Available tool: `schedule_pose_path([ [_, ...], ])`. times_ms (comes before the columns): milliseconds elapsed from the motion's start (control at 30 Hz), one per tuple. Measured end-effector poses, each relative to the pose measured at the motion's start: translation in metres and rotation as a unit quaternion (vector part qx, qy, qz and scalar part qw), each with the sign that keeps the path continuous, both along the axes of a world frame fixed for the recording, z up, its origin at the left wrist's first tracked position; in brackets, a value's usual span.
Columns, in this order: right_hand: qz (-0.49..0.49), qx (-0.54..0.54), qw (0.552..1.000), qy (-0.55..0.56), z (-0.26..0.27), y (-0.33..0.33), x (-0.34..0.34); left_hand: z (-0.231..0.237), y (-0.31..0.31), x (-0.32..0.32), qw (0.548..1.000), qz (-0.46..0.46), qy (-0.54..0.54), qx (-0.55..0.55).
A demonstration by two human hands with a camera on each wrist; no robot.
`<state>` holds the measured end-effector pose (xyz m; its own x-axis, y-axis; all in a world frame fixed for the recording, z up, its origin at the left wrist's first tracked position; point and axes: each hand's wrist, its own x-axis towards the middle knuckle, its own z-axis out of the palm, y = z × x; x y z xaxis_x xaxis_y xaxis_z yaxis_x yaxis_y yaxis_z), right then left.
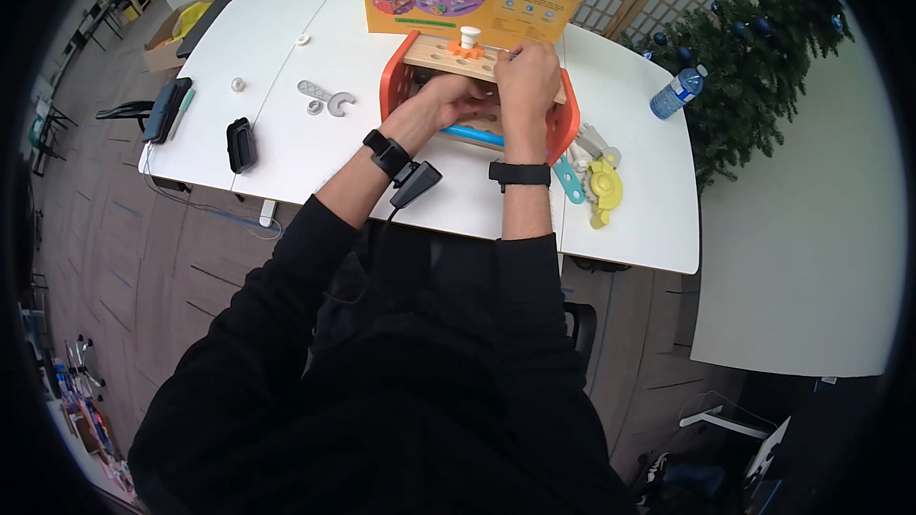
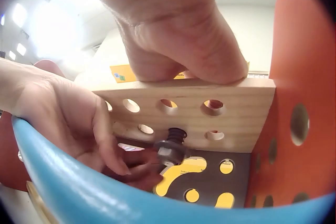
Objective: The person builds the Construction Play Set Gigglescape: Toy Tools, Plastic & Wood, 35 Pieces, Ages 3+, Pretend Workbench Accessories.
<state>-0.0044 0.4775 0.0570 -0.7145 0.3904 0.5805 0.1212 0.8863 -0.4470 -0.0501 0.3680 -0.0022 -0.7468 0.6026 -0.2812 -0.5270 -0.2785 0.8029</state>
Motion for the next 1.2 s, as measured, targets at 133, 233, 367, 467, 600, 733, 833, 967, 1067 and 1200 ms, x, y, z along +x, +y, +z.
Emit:
schedule_pose_path([
  [133, -0.002, 0.004, 1.000, -0.001, 0.000, 0.001, 0.000, 0.002, 0.002, 0.002, 0.999, 0.037, 0.034, -0.018],
  [233, -0.008, 0.002, 1.000, -0.009, 0.002, -0.001, 0.000, 0.001, 0.002, -0.002, 0.997, -0.071, 0.019, 0.027],
  [367, -0.010, 0.005, 1.000, 0.013, 0.002, -0.003, 0.001, 0.000, 0.003, -0.001, 1.000, -0.019, 0.015, 0.016],
  [467, -0.010, -0.003, 1.000, 0.009, 0.002, -0.003, 0.002, 0.001, -0.001, 0.002, 0.997, 0.071, 0.024, 0.019],
  [600, -0.008, 0.001, 1.000, 0.017, 0.003, -0.004, 0.003, 0.007, -0.003, 0.005, 0.999, -0.007, 0.021, 0.039],
  [733, -0.012, 0.001, 1.000, 0.009, 0.003, -0.005, 0.002, 0.002, 0.001, -0.002, 0.999, 0.007, -0.036, 0.028],
  [833, -0.006, 0.000, 1.000, 0.022, 0.002, -0.004, 0.002, -0.007, -0.001, -0.005, 0.997, 0.047, -0.026, 0.048],
  [967, -0.006, -0.002, 1.000, 0.023, 0.004, -0.006, 0.003, 0.000, -0.003, 0.000, 0.998, 0.017, -0.008, 0.055],
  [1067, -0.006, -0.010, 1.000, 0.017, 0.005, -0.007, 0.004, -0.002, -0.002, -0.004, 0.998, 0.005, -0.018, 0.054],
  [1200, -0.008, -0.008, 1.000, 0.010, 0.003, -0.004, 0.002, -0.003, -0.001, -0.004, 0.990, 0.106, -0.063, 0.072],
])
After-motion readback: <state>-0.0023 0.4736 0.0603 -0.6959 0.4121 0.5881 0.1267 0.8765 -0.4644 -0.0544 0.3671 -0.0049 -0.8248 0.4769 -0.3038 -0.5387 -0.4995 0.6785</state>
